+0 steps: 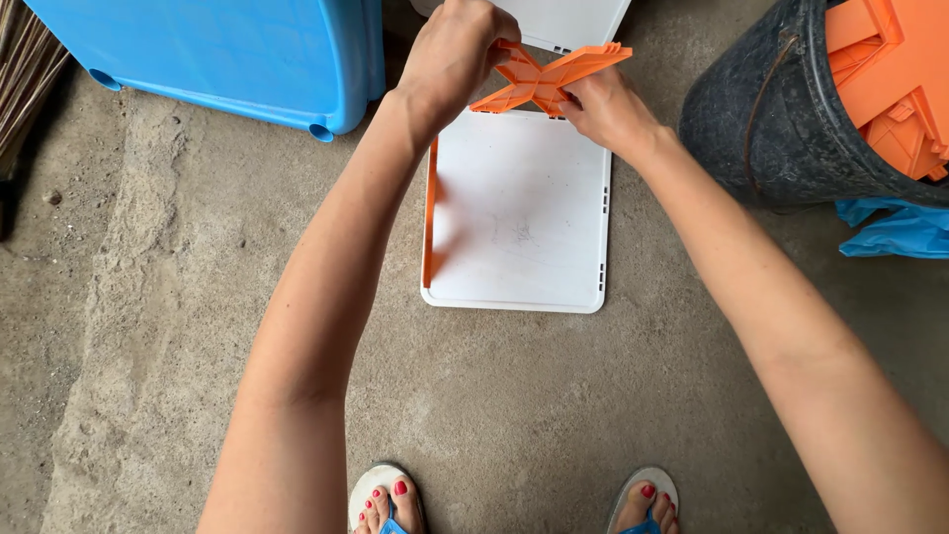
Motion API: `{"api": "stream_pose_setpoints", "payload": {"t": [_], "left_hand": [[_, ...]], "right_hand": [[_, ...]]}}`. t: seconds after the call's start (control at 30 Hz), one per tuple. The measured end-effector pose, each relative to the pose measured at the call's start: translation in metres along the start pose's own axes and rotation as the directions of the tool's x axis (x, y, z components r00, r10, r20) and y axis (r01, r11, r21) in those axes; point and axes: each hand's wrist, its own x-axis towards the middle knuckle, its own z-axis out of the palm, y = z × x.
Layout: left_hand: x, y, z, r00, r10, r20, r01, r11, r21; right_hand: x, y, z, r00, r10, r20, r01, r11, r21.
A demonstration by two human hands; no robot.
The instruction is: The person assembles a white plastic organizer by snapping orange cross-braces into the lids of white containers and stacking them together.
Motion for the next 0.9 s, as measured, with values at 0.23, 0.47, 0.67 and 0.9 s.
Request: {"api": "stream_pose_setpoints", "payload": {"t": [0.23,0.47,0.67,0.9], "left_hand": [[0.017,-0.007,0.022,0.952,-0.169,0.255,0.098,0.958,0.269],[0.027,0.022,0.07,0.954,-0.006,0.3,-0.121,0.908,0.402],[0.019,0.014,0.091,0.969,-0.03,0.246,-0.048,0.951,0.307],[0.025,0.026,0.078,0.963,-0.081,0.256,-0.005,0.947,0.32]], "right_hand": [[0.0,-0.006,0.004,0.947,0.261,0.187,-0.294,0.939,0.178],[-0.003,0.007,0.021,0.994,0.104,0.026,-0.105,0.992,0.07],[-0.012,0.018,0.038,0.993,0.049,-0.103,-0.046,0.998,0.032],[-0.017,0.027,0.039,0.979,0.176,-0.1,-0.171,0.984,0.059]]}}
